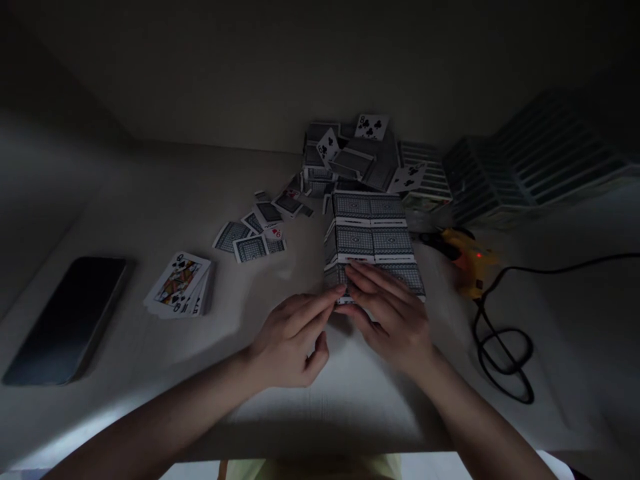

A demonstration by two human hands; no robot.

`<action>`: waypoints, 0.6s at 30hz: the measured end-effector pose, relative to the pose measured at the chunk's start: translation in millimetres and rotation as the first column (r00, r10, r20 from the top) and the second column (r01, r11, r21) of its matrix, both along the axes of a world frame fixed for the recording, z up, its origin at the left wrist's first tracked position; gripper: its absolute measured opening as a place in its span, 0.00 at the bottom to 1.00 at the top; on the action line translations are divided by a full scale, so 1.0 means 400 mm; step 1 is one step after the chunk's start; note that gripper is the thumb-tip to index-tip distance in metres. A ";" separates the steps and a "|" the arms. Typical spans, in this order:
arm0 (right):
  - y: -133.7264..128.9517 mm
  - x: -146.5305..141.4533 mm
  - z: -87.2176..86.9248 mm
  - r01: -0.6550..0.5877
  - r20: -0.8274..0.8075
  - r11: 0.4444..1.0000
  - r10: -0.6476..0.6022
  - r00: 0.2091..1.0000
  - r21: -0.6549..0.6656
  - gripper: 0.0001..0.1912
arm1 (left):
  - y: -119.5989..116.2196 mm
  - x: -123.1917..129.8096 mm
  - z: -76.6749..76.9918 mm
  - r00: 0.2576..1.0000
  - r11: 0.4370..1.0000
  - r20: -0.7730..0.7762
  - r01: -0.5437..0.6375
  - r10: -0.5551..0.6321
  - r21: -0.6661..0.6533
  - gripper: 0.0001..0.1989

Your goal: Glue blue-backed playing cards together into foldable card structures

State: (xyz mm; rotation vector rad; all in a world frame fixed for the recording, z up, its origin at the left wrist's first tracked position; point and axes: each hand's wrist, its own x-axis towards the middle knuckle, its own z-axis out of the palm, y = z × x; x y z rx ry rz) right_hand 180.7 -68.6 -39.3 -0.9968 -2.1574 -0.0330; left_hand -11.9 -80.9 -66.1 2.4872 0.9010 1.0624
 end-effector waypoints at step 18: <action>0.001 -0.007 0.006 0.002 -0.025 1.000 -0.001 1.000 0.002 0.06 | -0.008 0.013 0.021 1.000 0.991 -0.003 0.020 -0.020 -0.129 0.31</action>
